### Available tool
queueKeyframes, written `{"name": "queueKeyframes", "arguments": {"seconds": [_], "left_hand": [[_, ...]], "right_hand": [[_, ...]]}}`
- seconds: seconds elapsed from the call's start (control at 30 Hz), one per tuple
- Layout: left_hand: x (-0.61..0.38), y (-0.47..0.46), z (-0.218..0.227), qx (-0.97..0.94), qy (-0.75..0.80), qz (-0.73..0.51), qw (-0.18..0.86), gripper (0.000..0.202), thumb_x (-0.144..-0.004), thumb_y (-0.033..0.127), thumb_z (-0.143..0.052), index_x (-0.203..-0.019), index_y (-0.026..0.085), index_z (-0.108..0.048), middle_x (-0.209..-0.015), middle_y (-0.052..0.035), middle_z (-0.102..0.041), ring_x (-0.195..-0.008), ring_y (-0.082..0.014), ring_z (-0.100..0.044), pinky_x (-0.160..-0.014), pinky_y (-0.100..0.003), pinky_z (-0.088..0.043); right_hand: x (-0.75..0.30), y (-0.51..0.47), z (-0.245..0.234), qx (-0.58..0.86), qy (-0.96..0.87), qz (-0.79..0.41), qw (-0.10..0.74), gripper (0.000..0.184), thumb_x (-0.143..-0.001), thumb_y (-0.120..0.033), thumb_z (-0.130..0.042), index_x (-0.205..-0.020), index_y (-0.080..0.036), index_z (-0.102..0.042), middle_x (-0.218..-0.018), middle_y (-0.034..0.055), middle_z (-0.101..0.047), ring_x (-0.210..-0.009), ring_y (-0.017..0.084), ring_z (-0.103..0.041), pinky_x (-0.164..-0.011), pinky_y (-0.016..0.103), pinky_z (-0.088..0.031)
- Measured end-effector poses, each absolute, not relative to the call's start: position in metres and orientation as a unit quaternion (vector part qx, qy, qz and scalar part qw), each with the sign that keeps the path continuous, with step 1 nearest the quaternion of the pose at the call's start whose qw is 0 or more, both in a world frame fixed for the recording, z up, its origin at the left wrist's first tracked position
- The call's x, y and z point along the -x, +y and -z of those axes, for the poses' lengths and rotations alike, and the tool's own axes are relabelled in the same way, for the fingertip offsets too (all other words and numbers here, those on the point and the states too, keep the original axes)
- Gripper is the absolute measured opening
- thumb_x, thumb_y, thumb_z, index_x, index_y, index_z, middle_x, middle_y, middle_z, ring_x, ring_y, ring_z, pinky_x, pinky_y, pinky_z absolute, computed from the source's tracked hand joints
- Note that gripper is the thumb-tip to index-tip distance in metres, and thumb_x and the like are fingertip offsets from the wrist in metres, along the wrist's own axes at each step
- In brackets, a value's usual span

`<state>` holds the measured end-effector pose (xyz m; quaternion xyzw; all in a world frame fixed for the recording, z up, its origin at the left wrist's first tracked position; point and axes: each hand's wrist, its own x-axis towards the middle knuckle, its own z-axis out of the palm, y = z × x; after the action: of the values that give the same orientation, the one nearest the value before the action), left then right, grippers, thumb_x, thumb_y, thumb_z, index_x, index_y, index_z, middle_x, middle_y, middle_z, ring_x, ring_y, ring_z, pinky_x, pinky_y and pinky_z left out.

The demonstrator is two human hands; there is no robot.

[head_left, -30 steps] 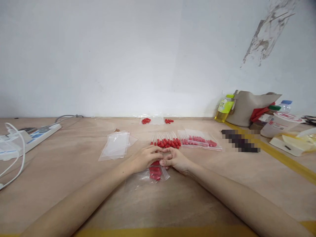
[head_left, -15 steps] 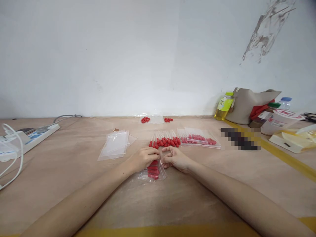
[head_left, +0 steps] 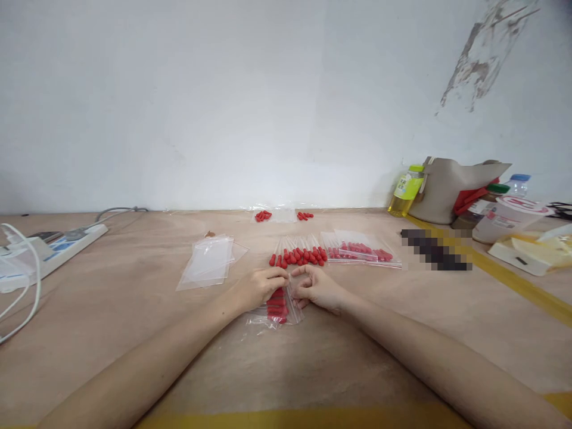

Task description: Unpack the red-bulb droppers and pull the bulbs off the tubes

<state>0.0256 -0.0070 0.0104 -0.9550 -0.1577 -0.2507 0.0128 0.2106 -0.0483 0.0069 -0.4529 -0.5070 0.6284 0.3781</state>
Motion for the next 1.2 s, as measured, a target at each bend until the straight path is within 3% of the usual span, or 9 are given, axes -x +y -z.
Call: {"name": "queueKeyframes", "arguments": {"seconds": [0.3, 0.9, 1.1, 1.2], "left_hand": [[-0.029, -0.005, -0.006, 0.954, -0.17, 0.246, -0.027, 0.03, -0.088, 0.014, -0.033, -0.101, 0.021, -0.059, -0.105, -0.0062, -0.059, -0.091, -0.0134, -0.057, -0.077, -0.024, -0.045], [-0.03, -0.01, -0.01, 0.962, -0.171, 0.215, -0.002, 0.026, -0.087, 0.011, -0.032, -0.079, 0.016, -0.057, -0.089, -0.0046, -0.06, -0.077, -0.0111, -0.056, -0.07, -0.02, -0.042], [-0.03, -0.011, -0.013, 0.963, -0.174, 0.203, 0.005, 0.028, -0.087, 0.009, -0.03, -0.079, 0.015, -0.057, -0.086, -0.0051, -0.06, -0.078, -0.0116, -0.055, -0.07, -0.021, -0.042], [-0.029, -0.011, -0.013, 0.962, -0.181, 0.203, 0.005, 0.028, -0.087, 0.009, -0.03, -0.079, 0.015, -0.056, -0.085, -0.0045, -0.06, -0.076, -0.0113, -0.054, -0.069, -0.021, -0.042]], "right_hand": [[-0.211, -0.048, -0.007, 0.445, -0.495, -0.643, 0.378, 0.047, -0.062, -0.008, -0.063, -0.101, -0.017, -0.039, -0.057, -0.0056, -0.061, -0.052, 0.011, -0.061, -0.053, 0.023, -0.052], [-0.215, -0.045, -0.006, 0.433, -0.484, -0.667, 0.364, 0.063, -0.057, -0.009, -0.069, -0.112, -0.012, -0.039, -0.06, -0.004, -0.062, -0.057, 0.012, -0.063, -0.059, 0.025, -0.054], [-0.214, -0.046, -0.002, 0.434, -0.51, -0.639, 0.378, 0.057, -0.057, -0.003, -0.06, -0.106, -0.017, -0.037, -0.06, -0.0068, -0.059, -0.054, 0.01, -0.059, -0.057, 0.026, -0.052], [-0.215, -0.048, 0.003, 0.394, -0.587, -0.587, 0.395, 0.034, -0.061, -0.006, -0.056, -0.09, -0.019, -0.044, -0.064, -0.0062, -0.057, -0.056, 0.009, -0.057, -0.057, 0.024, -0.05]]}}
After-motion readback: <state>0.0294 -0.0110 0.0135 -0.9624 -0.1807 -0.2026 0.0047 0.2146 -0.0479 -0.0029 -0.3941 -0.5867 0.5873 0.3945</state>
